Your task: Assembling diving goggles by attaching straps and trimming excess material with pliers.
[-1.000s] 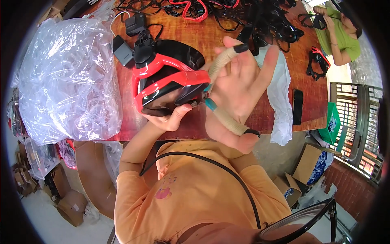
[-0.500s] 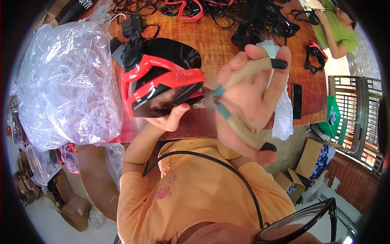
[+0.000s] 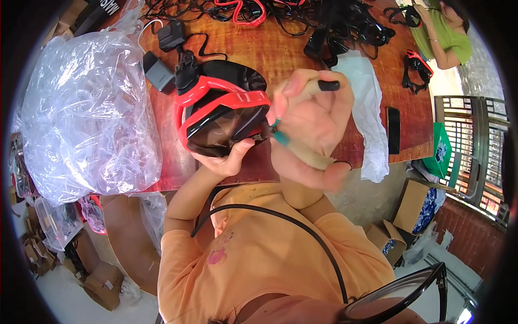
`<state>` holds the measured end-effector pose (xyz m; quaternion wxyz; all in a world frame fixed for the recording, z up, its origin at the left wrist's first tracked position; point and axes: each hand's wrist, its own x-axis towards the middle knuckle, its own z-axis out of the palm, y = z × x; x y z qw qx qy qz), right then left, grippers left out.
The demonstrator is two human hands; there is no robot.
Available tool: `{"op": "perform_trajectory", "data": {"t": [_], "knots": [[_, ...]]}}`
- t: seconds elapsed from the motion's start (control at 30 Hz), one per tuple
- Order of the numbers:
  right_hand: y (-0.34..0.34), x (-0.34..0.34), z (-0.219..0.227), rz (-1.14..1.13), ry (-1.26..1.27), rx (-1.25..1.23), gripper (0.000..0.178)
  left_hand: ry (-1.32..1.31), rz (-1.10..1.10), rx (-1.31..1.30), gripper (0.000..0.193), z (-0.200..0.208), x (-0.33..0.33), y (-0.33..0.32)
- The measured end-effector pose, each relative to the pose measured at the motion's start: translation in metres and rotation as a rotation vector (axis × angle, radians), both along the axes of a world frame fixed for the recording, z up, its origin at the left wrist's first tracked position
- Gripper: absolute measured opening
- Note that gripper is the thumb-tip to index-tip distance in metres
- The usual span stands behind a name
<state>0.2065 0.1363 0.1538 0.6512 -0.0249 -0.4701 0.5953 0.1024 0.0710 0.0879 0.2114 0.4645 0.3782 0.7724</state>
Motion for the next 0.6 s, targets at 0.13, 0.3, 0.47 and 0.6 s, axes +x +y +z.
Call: {"op": "perform_trajectory", "data": {"t": [0.13, 0.3, 0.47, 0.6], "knots": [[0.009, -0.005, -0.001, 0.028, 0.059, -0.147, 0.094, 0.03, 0.087, -0.261, 0.038, -0.005, -0.008, 0.001], [0.018, -0.003, 0.011, -0.155, 0.298, -0.065, 0.053, -0.807, -0.343, -0.689, 0.028, 0.029, -0.027, 0.022], [0.04, -0.012, 0.008, 0.058, -0.003, 0.146, 0.039, -0.9, -0.534, -0.936, 0.031, 0.031, -0.039, 0.009], [0.049, -0.011, 0.014, 0.183, -0.187, 0.286, 0.032, -0.745, -0.553, -1.05, 0.034, 0.059, -0.029, 0.002]]}}
